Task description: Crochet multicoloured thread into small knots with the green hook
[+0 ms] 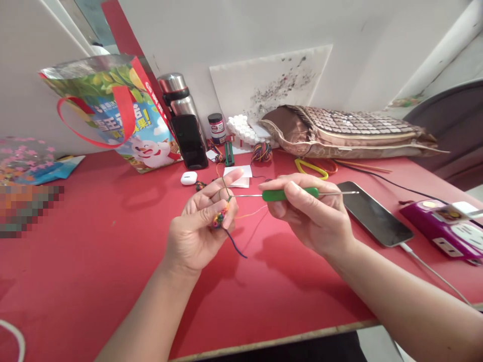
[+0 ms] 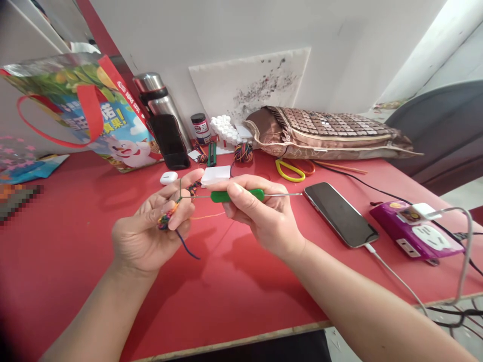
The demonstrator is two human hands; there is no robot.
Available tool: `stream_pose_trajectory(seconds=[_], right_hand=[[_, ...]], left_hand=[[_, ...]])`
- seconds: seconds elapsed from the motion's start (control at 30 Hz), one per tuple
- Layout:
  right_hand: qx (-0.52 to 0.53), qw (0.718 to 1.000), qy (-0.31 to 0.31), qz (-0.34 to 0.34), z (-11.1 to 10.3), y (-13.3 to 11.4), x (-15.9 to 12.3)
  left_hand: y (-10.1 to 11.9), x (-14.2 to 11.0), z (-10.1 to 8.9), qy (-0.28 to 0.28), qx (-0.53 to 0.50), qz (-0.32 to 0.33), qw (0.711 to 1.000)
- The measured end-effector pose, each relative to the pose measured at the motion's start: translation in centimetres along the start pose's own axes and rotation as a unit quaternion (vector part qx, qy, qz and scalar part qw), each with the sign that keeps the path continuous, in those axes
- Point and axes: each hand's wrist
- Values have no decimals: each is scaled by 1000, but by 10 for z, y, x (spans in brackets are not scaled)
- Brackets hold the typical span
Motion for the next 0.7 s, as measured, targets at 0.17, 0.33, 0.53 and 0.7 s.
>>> stream_pose_trajectory(seconds=[0.17, 0.33, 0.53, 0.7], right_hand=[[11, 1000, -14, 11, -2, -2, 3], [22, 999, -30, 19, -3, -4, 5], [30, 998, -27, 40, -4, -4, 6], [26, 998, -34, 36, -6, -4, 6]], left_hand=[[0, 0, 1, -9, -37, -46, 998], [0, 0, 0, -28, -67, -85, 994], [-2, 0, -3, -27, -86, -97, 991], [-1, 1, -2, -28, -84, -95, 992]])
Point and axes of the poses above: each hand's wrist, its own x-axis towards the middle knuckle, its own z-axis out of the palm, y = z × x, and after that the axes turned 11 degrees about z, right-handed
